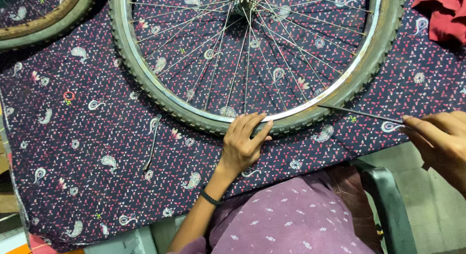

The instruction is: The person uses a tire lever and a screwdriver to pry the tire bead off the rim of a bicycle wheel. They work around the circumference of the wheel, progressively removing the tire from the rim.

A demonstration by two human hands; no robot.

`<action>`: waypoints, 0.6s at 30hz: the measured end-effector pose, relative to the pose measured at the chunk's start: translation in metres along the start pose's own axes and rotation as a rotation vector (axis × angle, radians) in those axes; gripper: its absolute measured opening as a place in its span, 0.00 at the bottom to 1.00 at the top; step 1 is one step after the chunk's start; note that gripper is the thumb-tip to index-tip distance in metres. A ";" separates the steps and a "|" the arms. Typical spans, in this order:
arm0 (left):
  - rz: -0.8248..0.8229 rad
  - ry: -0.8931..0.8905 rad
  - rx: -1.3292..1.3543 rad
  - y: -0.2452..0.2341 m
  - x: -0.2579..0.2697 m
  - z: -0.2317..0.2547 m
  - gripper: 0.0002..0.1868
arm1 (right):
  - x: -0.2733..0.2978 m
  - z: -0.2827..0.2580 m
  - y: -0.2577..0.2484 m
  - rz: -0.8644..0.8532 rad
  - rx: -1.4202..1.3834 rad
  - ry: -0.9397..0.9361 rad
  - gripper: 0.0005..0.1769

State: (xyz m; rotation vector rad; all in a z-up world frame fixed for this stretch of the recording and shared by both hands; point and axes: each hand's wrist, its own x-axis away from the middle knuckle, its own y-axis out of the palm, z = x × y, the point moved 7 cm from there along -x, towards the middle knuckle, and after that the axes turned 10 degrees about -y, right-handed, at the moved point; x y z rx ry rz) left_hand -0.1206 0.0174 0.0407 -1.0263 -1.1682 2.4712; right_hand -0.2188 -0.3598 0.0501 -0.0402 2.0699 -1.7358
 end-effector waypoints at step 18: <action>-0.015 -0.006 0.003 0.003 0.002 0.000 0.22 | -0.031 -0.129 -0.022 -0.217 0.435 0.118 0.12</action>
